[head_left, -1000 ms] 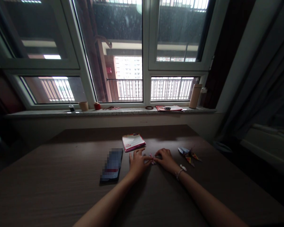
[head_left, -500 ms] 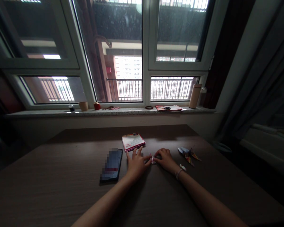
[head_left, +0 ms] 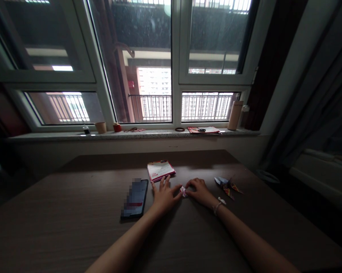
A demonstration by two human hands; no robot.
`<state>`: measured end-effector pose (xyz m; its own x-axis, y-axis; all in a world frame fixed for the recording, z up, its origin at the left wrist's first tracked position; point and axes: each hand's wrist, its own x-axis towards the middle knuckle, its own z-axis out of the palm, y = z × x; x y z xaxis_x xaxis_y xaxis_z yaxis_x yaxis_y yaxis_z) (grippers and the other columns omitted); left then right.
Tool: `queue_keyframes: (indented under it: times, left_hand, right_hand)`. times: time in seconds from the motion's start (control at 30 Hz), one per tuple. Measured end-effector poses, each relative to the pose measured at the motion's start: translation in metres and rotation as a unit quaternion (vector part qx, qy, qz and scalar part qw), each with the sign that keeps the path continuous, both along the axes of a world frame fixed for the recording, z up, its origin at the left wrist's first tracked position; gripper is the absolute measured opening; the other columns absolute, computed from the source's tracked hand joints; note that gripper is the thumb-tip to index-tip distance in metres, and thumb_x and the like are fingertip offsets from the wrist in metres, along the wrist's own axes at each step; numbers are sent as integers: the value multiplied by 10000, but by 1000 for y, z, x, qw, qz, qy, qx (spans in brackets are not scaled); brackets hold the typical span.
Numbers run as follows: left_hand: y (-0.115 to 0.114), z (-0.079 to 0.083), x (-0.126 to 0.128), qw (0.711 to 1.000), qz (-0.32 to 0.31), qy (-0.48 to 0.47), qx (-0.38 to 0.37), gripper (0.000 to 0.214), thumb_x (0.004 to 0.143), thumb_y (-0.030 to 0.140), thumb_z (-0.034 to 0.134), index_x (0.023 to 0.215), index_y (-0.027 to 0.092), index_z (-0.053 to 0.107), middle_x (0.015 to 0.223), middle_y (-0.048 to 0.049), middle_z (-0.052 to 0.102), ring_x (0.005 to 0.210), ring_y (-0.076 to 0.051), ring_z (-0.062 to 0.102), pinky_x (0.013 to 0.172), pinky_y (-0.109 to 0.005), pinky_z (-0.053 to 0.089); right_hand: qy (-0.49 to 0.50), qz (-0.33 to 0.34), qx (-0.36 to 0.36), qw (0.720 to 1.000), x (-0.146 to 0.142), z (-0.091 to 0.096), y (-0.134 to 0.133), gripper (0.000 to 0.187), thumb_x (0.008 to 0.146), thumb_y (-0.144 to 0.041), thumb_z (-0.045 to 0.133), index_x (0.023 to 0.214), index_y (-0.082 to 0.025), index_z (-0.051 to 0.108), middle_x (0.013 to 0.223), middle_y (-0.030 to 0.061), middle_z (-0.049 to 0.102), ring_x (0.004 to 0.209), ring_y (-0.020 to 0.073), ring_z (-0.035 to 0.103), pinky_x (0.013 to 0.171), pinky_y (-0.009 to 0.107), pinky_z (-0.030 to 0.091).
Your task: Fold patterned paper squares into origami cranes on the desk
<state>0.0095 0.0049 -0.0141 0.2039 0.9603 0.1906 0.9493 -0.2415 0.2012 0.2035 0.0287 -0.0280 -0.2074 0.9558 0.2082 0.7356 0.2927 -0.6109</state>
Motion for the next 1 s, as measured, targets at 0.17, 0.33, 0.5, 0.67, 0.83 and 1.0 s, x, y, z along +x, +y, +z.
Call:
queue_keyframes:
  times: [0.17, 0.33, 0.5, 0.67, 0.83, 1.0]
  left_hand:
    - [1, 0, 1, 998, -34, -39, 19, 397, 875, 550, 573, 1270, 512, 576, 1580, -20, 319, 1453, -359, 229, 1102, -743, 37]
    - [2, 6, 1, 995, -59, -79, 27, 166, 816, 444, 703, 975, 457, 749, 1508, 18, 432, 1402, -323, 325, 1130, -699, 89]
    - [1, 7, -1, 993, -74, -82, 26, 155, 800, 432, 725, 946, 480, 750, 1506, 16, 441, 1382, -332, 355, 1108, -731, 92]
    - [0, 5, -1, 993, -86, -75, 33, 211, 818, 358, 719, 980, 493, 736, 1510, 35, 436, 1381, -324, 356, 1110, -738, 58]
    - [2, 3, -2, 995, -66, -75, -4, 184, 807, 446, 711, 978, 509, 733, 1543, 47, 392, 1387, -357, 334, 1086, -767, 55]
    - [1, 5, -3, 997, -47, -56, -8, 200, 812, 496, 684, 1006, 523, 724, 1538, 43, 403, 1394, -377, 322, 1085, -768, 40]
  right_hand:
    - [14, 3, -4, 1000, 0, 1, -1, 159, 744, -335, 736, 873, -243, 752, 1067, 59, 625, 1134, 253, 488, 997, 323, 365]
    - [7, -6, -9, 1000, -2, 4, -2, 143, 741, -301, 736, 851, -211, 746, 1080, 77, 629, 1138, 257, 491, 1000, 320, 367]
    - [-2, -11, -4, 1000, -2, 7, -4, 177, 749, -323, 725, 879, -202, 727, 1051, 77, 635, 1114, 260, 507, 965, 319, 391]
    - [-6, -9, -2, 1000, -2, 6, -3, 193, 765, -342, 713, 887, -192, 719, 1050, 79, 638, 1112, 256, 510, 962, 306, 388]
    - [-13, -4, -3, 1000, -2, 4, -2, 225, 758, -371, 722, 905, -200, 717, 1067, 76, 633, 1121, 255, 500, 969, 309, 381]
    - [-15, 10, -6, 1000, 0, 3, -2, 209, 761, -356, 711, 917, -216, 716, 1079, 64, 627, 1133, 250, 488, 978, 312, 373]
